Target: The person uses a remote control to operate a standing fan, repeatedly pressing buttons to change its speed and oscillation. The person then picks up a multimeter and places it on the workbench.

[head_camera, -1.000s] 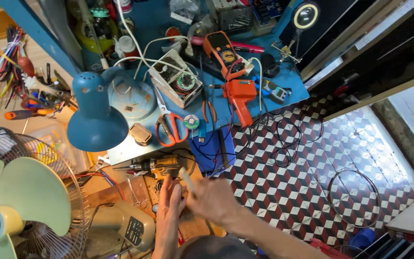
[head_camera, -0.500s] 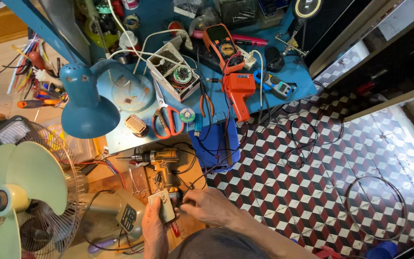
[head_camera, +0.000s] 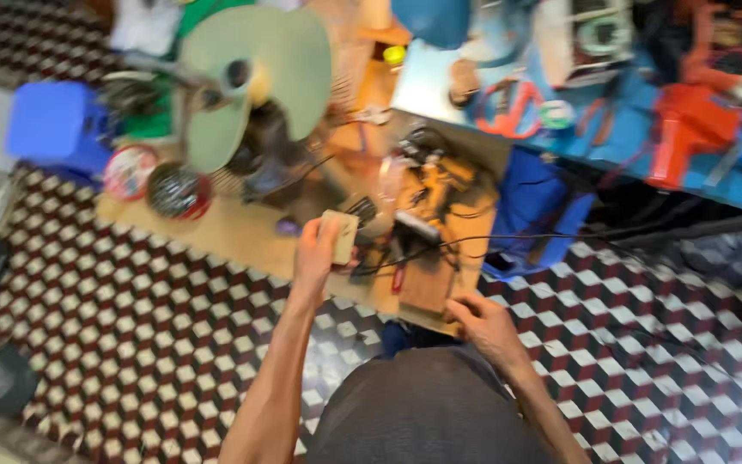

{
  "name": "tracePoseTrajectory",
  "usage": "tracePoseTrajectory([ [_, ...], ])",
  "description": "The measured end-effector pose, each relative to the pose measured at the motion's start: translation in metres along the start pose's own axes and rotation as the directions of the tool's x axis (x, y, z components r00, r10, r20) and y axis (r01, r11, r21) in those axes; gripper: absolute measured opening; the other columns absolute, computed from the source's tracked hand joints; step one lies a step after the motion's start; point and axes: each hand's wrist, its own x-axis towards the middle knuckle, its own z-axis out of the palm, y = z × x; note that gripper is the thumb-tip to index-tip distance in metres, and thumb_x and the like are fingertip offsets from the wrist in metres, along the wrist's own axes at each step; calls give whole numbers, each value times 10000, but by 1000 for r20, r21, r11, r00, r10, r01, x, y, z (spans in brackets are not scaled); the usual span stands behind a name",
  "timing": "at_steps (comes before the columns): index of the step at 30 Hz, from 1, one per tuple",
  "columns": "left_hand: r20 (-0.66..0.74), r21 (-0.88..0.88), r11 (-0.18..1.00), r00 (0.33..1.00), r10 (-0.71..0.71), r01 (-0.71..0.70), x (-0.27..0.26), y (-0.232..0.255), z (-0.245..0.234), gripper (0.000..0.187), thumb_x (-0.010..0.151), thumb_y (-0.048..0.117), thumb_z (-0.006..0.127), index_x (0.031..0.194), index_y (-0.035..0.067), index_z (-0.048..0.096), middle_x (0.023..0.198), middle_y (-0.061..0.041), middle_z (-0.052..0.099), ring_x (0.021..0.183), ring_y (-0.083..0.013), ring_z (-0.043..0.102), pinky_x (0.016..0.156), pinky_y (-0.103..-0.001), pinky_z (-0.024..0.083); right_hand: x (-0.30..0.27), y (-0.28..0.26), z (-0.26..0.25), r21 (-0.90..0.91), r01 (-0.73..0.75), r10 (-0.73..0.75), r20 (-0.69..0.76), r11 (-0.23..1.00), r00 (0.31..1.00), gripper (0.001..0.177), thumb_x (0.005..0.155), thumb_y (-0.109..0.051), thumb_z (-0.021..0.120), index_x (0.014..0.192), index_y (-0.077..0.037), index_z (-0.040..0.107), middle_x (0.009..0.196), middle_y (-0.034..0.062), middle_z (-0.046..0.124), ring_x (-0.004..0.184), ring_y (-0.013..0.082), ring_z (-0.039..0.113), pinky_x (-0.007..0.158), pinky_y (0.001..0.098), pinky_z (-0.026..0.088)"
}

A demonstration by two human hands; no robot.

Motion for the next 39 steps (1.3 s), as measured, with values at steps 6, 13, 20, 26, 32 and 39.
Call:
tracePoseTrajectory([
  [6, 94, 559, 816, 989, 115, -148, 29, 13, -59, 376, 864, 358, 729, 1070, 47, 780, 828, -53, 748, 713, -139, 682, 594, -298, 535, -37, 34, 20, -98, -109, 116, 78, 989, 990, 332, 924, -292, 658, 1089, -19, 749, 836, 68, 772, 621, 121, 640, 555, 285, 507],
  [13, 124, 977, 170, 992, 27, -126, 58, 81, -24, 504, 799, 586, 719, 1168, 256, 812, 1067, -131, 784, 997, -378, 728, 885, -477, 558, -81, 39, -4, -149, -85, 88, 16, 985, 996, 362, 931, -325, 616, 1079, -20, 744, 846, 60, 765, 656, 127, 664, 624, 301, 539],
  [20, 66, 978, 187, 988, 139, -91, 52, 92, -2, 510, 895, 561, 705, 1247, 202, 786, 1072, -194, 774, 973, -406, 716, 864, -486, 551, -84, 41, -39, -174, -75, 79, 17, 982, 997, 388, 940, -342, 598, 1076, -14, 755, 858, 65, 782, 690, 121, 693, 646, 287, 548],
  [26, -53, 567, 823, 999, -1, 31, 10, 71, 50, 481, 892, 413, 756, 1252, 93, 748, 962, -73, 735, 782, -148, 645, 626, -324, 473, -61, 43, -106, -100, -144, 150, 52, 984, 987, 396, 937, -346, 585, 1120, -18, 712, 877, 62, 748, 637, 123, 691, 574, 291, 560],
  [32, -13, 264, 964, 1000, 18, -14, -39, 6, 174, 394, 926, 372, 759, 1146, 45, 750, 925, -46, 712, 719, -96, 619, 582, -245, 476, -13, 42, -218, -120, -76, 84, 69, 990, 994, 374, 949, -333, 613, 1099, -10, 727, 867, 71, 749, 619, 115, 652, 557, 276, 527],
  [39, -70, 124, 974, 980, -184, 191, -87, -52, 330, 347, 853, 354, 761, 1055, 74, 732, 862, -28, 738, 676, -99, 660, 508, -275, 484, 27, 28, -330, -75, 2, 10, 156, 997, 988, 347, 953, -309, 618, 1095, -12, 727, 856, 68, 739, 611, 105, 651, 502, 274, 492],
])
